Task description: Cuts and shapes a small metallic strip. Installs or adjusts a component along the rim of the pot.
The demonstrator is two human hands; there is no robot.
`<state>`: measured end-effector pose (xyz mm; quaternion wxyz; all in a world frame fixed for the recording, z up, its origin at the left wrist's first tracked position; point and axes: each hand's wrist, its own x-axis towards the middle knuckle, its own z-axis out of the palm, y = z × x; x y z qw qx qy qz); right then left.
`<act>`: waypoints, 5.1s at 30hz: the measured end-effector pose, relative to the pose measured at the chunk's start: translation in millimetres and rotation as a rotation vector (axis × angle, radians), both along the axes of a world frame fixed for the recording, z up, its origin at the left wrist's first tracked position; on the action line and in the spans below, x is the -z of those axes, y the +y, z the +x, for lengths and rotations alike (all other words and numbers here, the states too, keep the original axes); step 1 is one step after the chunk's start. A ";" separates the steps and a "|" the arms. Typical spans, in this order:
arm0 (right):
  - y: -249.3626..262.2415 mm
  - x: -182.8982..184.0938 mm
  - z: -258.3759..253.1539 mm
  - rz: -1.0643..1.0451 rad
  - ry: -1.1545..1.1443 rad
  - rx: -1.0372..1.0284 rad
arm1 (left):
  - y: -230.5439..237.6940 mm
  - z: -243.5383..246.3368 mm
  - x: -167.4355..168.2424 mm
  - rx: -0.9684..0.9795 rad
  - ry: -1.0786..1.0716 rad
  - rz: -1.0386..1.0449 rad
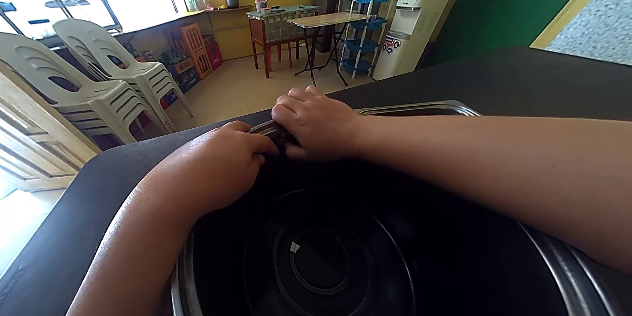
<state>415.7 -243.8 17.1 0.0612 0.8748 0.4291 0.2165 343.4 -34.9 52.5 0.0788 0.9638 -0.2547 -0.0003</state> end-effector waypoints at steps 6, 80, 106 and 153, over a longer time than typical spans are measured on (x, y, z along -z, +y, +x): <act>0.5 -3.4 -2.7 -0.017 0.044 0.022 | -0.7 -0.1 -0.4 -0.003 -0.001 0.010; -9.2 -40.0 -3.3 0.649 0.686 0.009 | 7.6 7.1 7.8 0.083 -0.130 -0.022; -46.1 -58.4 -15.4 0.003 0.697 0.519 | -3.3 -2.8 1.5 -0.041 -0.006 -0.036; -10.2 -2.9 1.2 0.056 0.020 0.065 | -5.8 -4.1 -2.8 -0.062 0.057 -0.071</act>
